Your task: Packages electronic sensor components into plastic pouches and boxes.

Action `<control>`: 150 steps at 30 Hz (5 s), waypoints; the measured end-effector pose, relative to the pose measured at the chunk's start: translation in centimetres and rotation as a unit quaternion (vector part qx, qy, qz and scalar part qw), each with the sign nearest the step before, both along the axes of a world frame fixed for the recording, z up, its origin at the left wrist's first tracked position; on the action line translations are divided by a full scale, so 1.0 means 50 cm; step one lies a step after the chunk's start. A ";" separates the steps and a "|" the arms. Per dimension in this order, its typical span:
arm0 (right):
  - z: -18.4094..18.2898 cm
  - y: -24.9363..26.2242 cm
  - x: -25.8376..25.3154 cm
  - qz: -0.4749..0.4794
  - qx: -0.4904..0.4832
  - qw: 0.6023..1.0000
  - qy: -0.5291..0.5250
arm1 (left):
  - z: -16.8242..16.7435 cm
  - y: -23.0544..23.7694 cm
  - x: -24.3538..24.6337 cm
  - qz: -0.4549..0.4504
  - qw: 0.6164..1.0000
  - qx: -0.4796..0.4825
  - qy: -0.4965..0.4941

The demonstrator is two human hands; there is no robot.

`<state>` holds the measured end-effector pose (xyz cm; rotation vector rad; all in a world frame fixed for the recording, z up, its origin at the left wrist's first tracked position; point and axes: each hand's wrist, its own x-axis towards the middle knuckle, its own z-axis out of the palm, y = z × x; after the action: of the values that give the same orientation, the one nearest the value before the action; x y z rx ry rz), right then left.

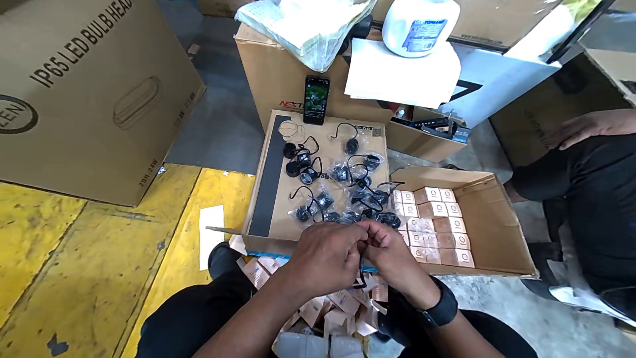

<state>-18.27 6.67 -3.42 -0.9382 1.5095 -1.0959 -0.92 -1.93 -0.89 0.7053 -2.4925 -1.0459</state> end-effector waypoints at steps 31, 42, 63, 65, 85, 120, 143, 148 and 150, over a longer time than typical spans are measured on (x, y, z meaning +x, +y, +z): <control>-0.011 0.005 -0.026 0.159 0.119 0.944 0.265 | 0.006 -0.010 0.004 -0.039 0.996 0.005 -0.081; 0.024 0.003 -0.039 0.069 0.070 0.990 0.101 | 0.019 -0.015 -0.001 -0.037 0.985 0.014 -0.170; 0.036 0.003 -0.046 -0.019 0.049 0.993 -0.105 | 0.011 -0.015 -0.011 0.045 0.968 0.022 -0.245; 0.037 0.003 -0.047 -0.024 0.050 0.992 -0.117 | 0.012 -0.013 -0.015 0.034 0.964 0.019 -0.263; 0.037 0.004 -0.047 -0.019 0.066 0.984 -0.165 | -0.018 -0.007 -0.006 0.045 0.983 -0.101 -0.143; 0.026 0.001 -0.042 0.006 0.042 0.991 -0.129 | -0.013 -0.007 -0.006 0.041 0.985 -0.105 -0.133; 0.019 -0.001 -0.045 0.016 0.028 0.992 -0.120 | -0.016 -0.008 -0.004 0.036 0.985 -0.112 -0.123; 0.021 -0.002 -0.045 0.014 0.027 0.993 -0.115 | -0.016 -0.011 -0.003 0.048 0.985 -0.117 -0.120; 0.020 -0.002 -0.046 0.016 0.026 0.993 -0.111 | -0.016 -0.013 -0.002 0.049 0.984 -0.116 -0.123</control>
<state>-20.55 6.59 -2.40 -0.7756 1.3305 -1.0956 -1.03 -2.56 -1.66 0.9203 -2.6952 -0.6525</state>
